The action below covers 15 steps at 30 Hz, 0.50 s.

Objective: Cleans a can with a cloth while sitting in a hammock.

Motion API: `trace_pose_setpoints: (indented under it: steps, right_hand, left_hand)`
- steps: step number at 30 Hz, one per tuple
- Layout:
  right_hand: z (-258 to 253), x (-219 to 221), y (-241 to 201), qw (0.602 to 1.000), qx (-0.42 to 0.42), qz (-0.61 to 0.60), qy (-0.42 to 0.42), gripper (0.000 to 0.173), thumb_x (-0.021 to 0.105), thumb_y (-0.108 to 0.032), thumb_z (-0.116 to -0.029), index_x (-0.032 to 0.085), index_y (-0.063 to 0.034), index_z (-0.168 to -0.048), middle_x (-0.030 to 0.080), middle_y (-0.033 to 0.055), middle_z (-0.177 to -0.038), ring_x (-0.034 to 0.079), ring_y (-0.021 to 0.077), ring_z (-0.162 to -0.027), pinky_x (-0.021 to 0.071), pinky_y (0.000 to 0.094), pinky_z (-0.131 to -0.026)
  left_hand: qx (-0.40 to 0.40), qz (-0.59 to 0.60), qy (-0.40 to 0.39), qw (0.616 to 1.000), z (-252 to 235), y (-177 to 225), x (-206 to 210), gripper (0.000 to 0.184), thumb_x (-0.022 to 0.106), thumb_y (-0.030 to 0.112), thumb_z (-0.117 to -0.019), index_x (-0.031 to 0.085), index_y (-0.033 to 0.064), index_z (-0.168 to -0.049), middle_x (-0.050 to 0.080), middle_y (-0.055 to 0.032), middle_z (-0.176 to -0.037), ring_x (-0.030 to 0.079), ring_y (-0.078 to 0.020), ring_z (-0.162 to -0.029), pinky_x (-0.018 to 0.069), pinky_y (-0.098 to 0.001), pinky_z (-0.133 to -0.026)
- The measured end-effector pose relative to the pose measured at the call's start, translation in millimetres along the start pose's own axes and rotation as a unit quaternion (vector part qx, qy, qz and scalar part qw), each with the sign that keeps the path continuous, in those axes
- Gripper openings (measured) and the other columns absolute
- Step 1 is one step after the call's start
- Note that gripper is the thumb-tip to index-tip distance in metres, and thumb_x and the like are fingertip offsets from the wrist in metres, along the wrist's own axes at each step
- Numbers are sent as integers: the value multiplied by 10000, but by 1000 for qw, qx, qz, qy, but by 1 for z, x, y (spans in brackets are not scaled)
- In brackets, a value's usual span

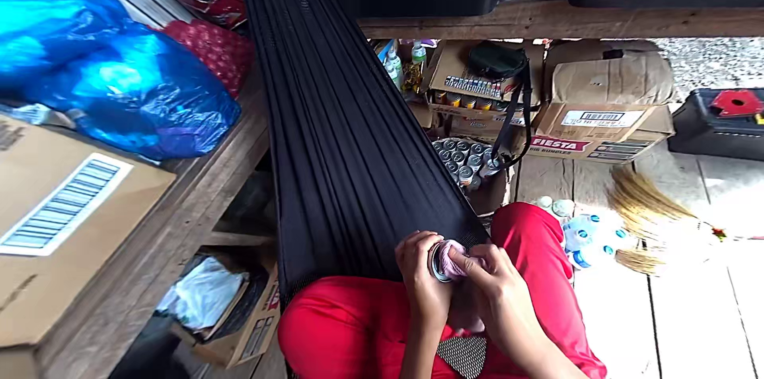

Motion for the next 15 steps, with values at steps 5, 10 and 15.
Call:
trace_pose_setpoints:
  steps: [5,10,15]
  right_hand:
    - [19,28,-35,1000,-22,18,1,391,556,-128,-911,785,-324,-1160,691,92,-987,654,247,-812,517,352,-626]
    - [20,36,-52,999,-33,11,12,385,561,-80,-900,793,-266,-1146,695,92,-984,659,248,-825,529,352,-641]
    - [31,35,-31,998,-57,35,-3,404,528,-131,-917,780,-360,-1134,703,60,-990,658,225,-827,503,345,-625]
  left_hand:
    - [8,1,-27,1000,-3,-25,-48,227,719,136,-797,684,52,-1006,712,-71,-1049,615,-193,-1141,408,-345,-1083]
    - [-7,-13,-96,995,1,-31,-61,225,713,87,-791,720,58,-1014,716,-64,-1058,629,-217,-1109,451,-387,-1040]
    - [-13,-31,-102,994,5,-32,-54,269,738,133,-742,731,69,-1004,722,-49,-1064,632,-222,-1112,459,-397,-1031]
Point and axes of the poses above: each hand's wrist, its own z-axis away from the middle knuckle, its own x-axis out of the palm, y = z × x, the point moved 5 cm from there along -z, towards the middle knuckle
